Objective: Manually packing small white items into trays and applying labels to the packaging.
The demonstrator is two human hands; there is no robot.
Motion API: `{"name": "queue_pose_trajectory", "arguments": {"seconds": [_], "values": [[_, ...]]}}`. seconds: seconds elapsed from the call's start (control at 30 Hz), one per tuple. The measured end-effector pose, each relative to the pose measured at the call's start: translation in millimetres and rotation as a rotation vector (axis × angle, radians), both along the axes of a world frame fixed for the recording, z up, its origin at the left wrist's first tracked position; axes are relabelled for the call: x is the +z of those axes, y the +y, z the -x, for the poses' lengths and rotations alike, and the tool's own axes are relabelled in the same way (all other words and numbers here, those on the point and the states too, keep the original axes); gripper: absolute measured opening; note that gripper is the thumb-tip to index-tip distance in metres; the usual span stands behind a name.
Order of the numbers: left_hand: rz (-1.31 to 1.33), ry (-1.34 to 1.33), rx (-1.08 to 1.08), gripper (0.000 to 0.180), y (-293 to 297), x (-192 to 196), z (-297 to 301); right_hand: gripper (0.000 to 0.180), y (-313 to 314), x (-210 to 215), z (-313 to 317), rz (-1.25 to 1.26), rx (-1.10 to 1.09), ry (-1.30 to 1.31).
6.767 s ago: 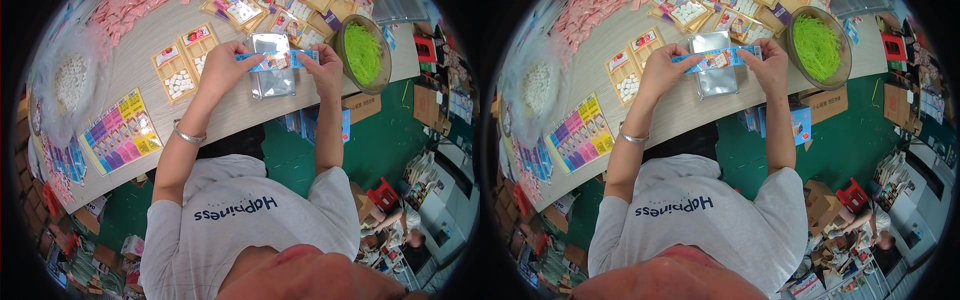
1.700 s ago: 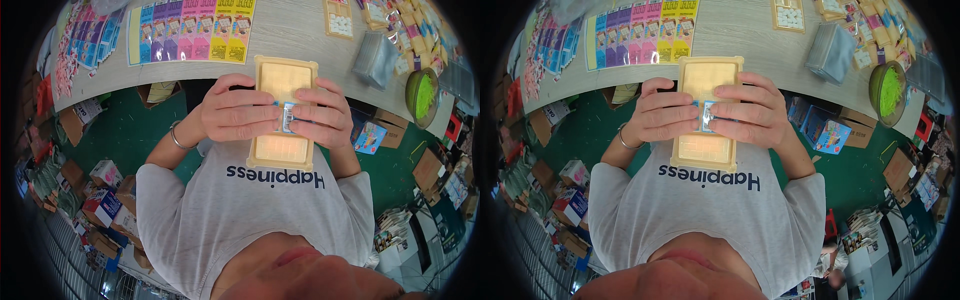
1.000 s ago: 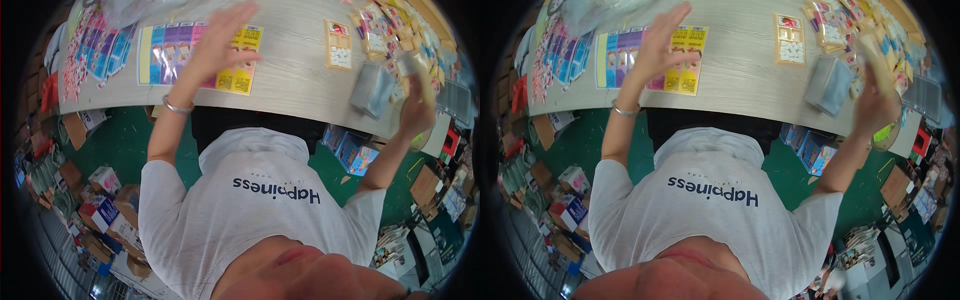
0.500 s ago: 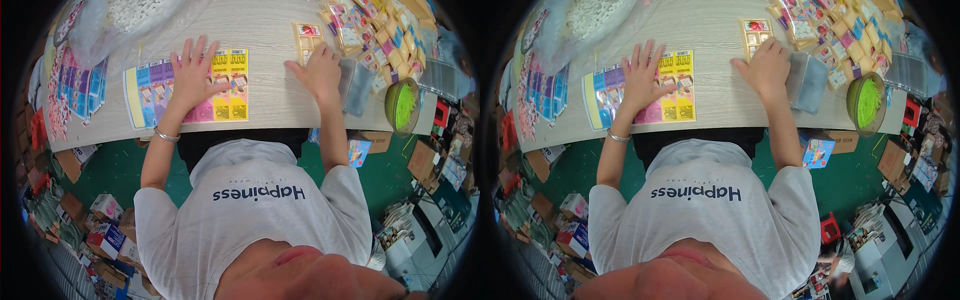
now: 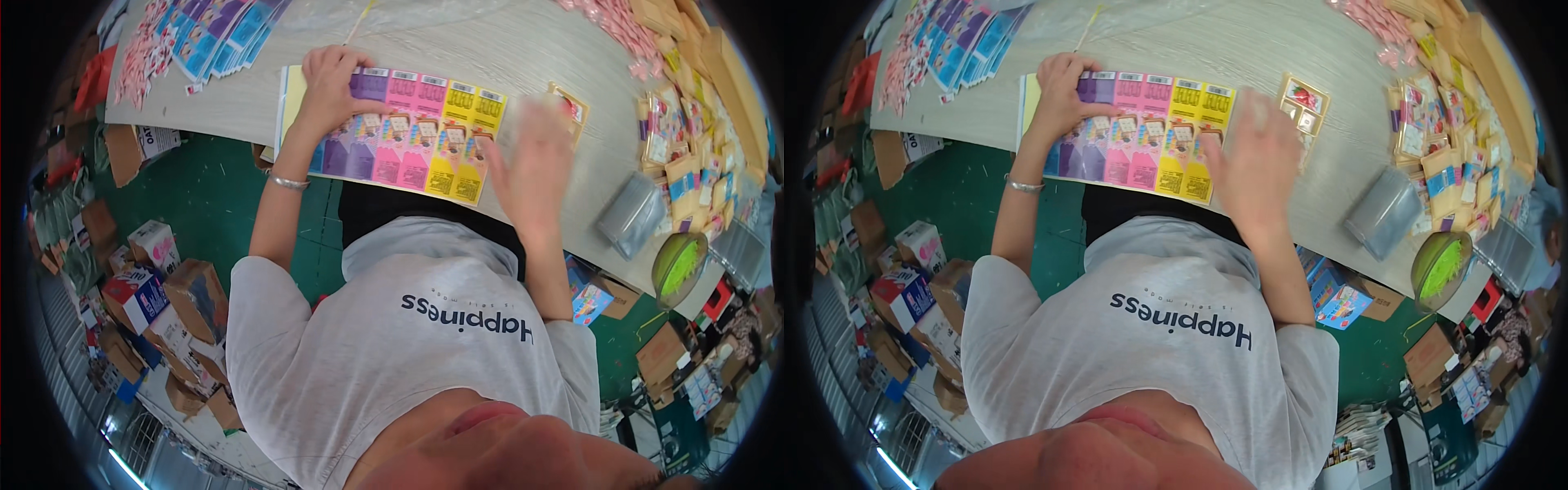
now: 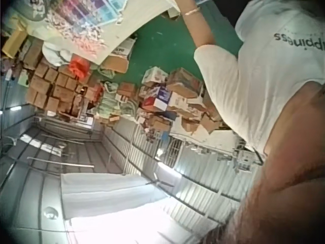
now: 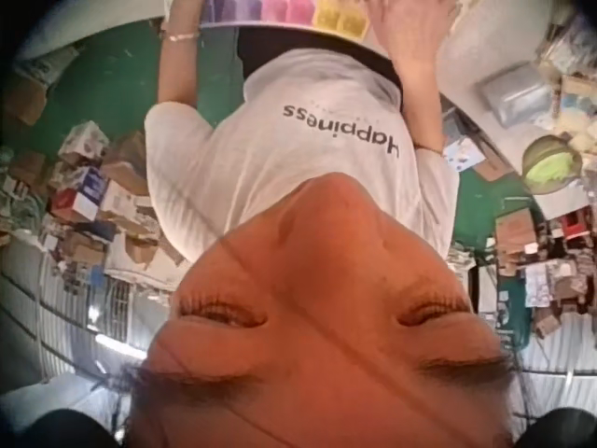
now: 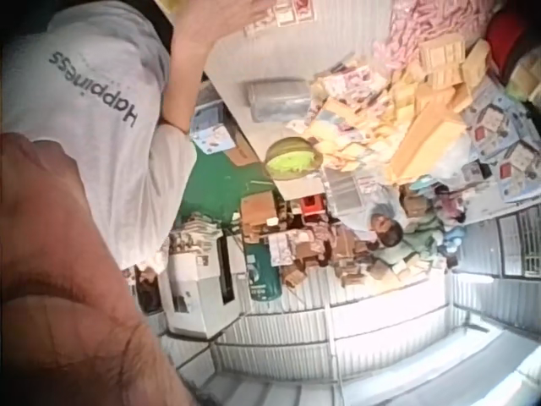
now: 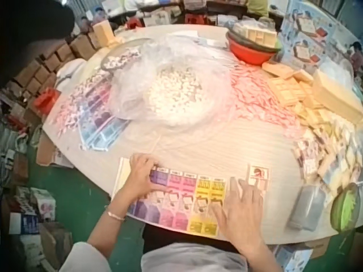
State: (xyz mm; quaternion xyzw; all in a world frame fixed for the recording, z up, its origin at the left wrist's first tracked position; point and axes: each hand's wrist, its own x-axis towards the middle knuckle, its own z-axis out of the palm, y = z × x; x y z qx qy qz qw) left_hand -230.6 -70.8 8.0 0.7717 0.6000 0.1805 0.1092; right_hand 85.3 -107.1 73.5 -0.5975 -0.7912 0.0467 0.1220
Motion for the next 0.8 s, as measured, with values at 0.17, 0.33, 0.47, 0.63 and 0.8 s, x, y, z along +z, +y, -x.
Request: {"name": "queue_pose_trajectory", "arguments": {"seconds": [0.17,0.33,0.47,0.63,0.8], "values": [[-0.134,-0.192,-0.105,0.060,15.3,-14.9,7.1,0.060,35.1,-67.8,110.4,-0.023,0.372,0.236],[-0.096,0.031,0.170,0.059,-7.7,-8.7,78.1,0.054,37.7,-60.3,146.9,-0.131,0.413,0.187],[-0.081,-0.063,0.110,0.046,1.2,-21.2,81.9,0.043,63.5,-65.8,180.9,-0.034,0.410,0.168],[-0.059,-0.045,0.187,0.025,-11.2,-17.8,110.1,0.031,70.3,-83.7,187.4,-0.094,0.457,0.343],[-0.069,-0.172,0.141,0.014,-8.6,-21.5,109.6,0.029,74.1,-79.7,218.3,-0.163,0.538,0.400]]}}
